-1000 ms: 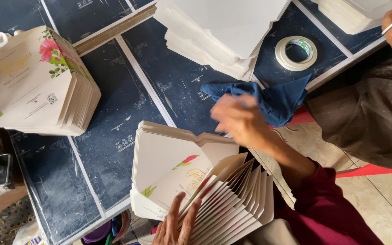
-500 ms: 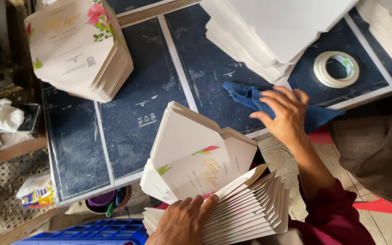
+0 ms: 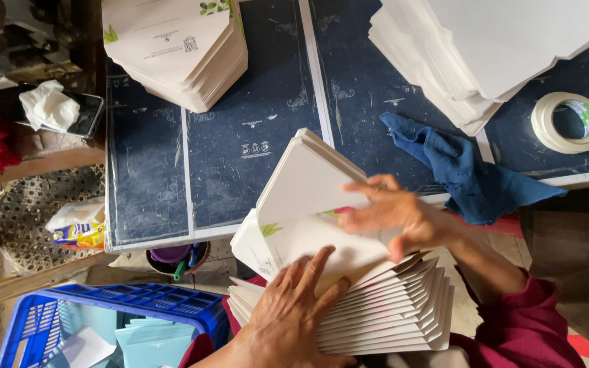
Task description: The person sits and stacks white envelopes with floral designs on their lap, aligning them by hand. They occasionally move a blue cloth and a roll of tape on the table to clear space.
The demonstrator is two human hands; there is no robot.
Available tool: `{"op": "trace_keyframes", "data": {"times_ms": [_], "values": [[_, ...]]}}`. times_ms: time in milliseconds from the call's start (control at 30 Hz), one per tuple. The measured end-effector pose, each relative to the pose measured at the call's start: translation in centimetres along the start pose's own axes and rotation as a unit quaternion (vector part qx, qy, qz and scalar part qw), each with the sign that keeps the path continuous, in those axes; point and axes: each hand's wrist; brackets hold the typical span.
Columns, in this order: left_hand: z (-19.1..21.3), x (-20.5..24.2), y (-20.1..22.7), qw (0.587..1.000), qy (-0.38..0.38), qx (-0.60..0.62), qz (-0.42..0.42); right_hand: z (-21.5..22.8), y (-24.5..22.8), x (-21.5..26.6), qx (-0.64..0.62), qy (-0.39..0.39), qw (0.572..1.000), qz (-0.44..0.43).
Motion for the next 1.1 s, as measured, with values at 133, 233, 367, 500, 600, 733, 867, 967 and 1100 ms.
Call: {"op": "trace_keyframes", "data": {"times_ms": [133,233,367,500,600,733,867,967,1100], "values": [[-0.5,0.4,0.4,1.000,0.009,-0.015,-0.012,0.4,2.9,-0.8,0.470,0.042,0.878,0.075],[-1.0,0.4,0.0,0.997,0.072,0.018,-0.009,-0.6,2.7,-1.1,0.458,0.077,0.869,0.169],[-0.7,0.6,0.4,0.993,0.111,-0.024,0.013,0.4,0.7,-0.6,0.196,0.023,0.977,0.081],[-0.7,0.5,0.7,0.998,0.056,-0.002,0.021,0.4,3.3,-1.0,0.459,0.040,0.881,0.109],[-0.3,0.5,0.3,0.986,0.164,0.025,-0.014,-1.5,1.7,-1.0,0.368,0.062,0.915,0.152],[-0.5,0.7,0.5,0.992,0.125,-0.018,0.015,0.4,0.6,-0.6,0.046,-0.023,0.998,0.032],[-0.9,0.7,0.5,0.997,0.069,0.018,0.021,-0.1,2.5,-0.9,0.349,0.084,0.928,0.101],[-1.3,0.8,0.2,0.994,0.107,0.008,0.020,-1.0,1.0,-1.0,0.328,0.059,0.936,0.114],[-0.5,1.0,0.5,0.992,0.117,0.032,0.022,-0.3,1.0,-0.2,0.027,0.064,0.996,0.055]]}}
Point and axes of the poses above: each hand's wrist, its own x-axis away from the middle knuckle, its own z-axis out of the back of the hand, y = z × x, and after that the axes turned 14 degrees about -x, right-handed
